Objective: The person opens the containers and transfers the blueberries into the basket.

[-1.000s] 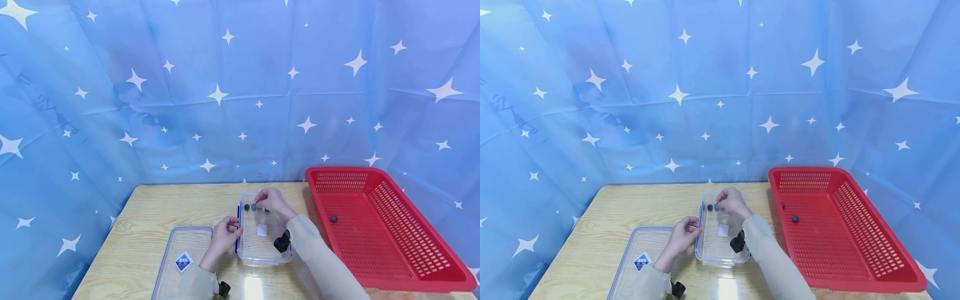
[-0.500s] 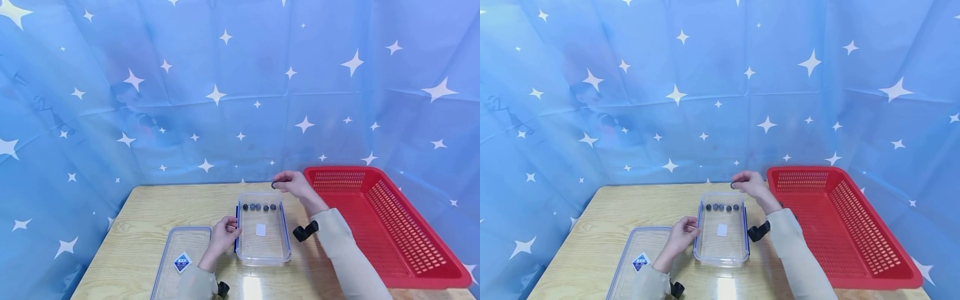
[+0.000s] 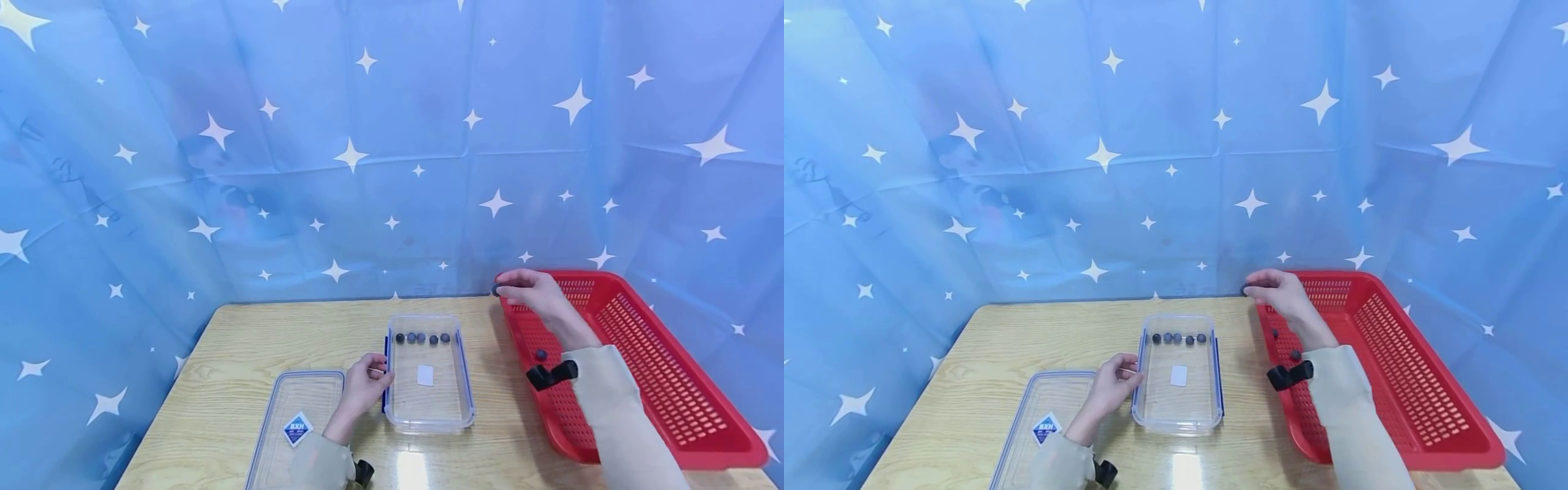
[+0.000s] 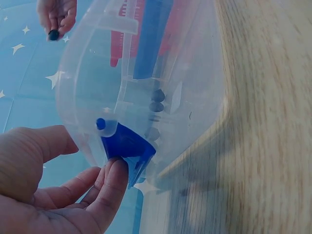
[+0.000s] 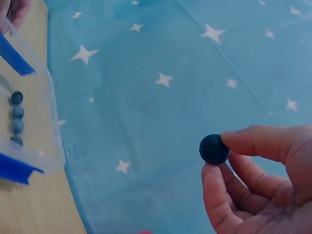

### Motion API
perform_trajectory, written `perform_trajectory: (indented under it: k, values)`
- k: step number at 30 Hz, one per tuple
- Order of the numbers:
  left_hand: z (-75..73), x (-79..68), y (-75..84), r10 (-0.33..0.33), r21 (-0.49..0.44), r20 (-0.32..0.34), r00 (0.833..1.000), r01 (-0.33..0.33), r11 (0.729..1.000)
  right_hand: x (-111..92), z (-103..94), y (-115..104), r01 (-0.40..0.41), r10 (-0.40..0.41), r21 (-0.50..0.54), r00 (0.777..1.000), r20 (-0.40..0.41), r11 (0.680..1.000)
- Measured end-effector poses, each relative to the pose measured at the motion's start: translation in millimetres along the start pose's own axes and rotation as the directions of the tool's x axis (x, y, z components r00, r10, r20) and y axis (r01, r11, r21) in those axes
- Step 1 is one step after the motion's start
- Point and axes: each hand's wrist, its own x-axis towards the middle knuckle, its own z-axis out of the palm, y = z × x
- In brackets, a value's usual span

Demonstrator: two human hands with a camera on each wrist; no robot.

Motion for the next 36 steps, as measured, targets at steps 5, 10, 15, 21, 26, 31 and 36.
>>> perform_trajectory:
  k: [5, 10, 15, 21, 26, 31, 36]
  values:
    - [0.4, 0.4, -0.6, 0.001, -0.004, 0.0, 1.0, -0.001, 1.0, -7, -20.4, 6, -0.023, 0.023, 0.018, 1.0, -0.001, 1.0]
    - [-0.2, -0.3, -0.4, -0.002, 0.001, 0.005, 1.0, 0.002, 1.0, -12, -36.7, 15, -0.037, 0.036, 0.07, 0.999, 0.003, 0.997]
    - [-0.4, 0.0, 0.1, -0.013, 0.004, 0.011, 1.0, 0.013, 1.0, -16, -51.1, 27, -0.02, 0.022, 0.15, 1.0, -0.008, 0.988]
    - [-0.3, 0.7, -0.7, -0.013, -0.002, 0.011, 1.0, 0.013, 1.0, -21, -65.4, 44, -0.005, 0.006, 0.343, 1.0, -0.002, 0.939]
    - [-0.1, 1.3, -1.7, -0.002, -0.006, 0.007, 1.0, 0.002, 1.0, -22, -75.6, 62, -0.018, 0.002, 0.448, 0.999, 0.036, 0.894]
    - [0.0, 1.4, -1.7, 0.013, -0.014, 0.004, 1.0, -0.012, 1.0, -26, -82.8, 78, -0.054, 0.03, 0.46, 0.998, 0.059, 0.886]
    - [-0.4, 0.7, -1.5, 0.005, -0.011, 0.006, 1.0, -0.005, 1.0, -30, -87.8, 89, -0.089, 0.069, 0.44, 0.996, 0.063, 0.894]
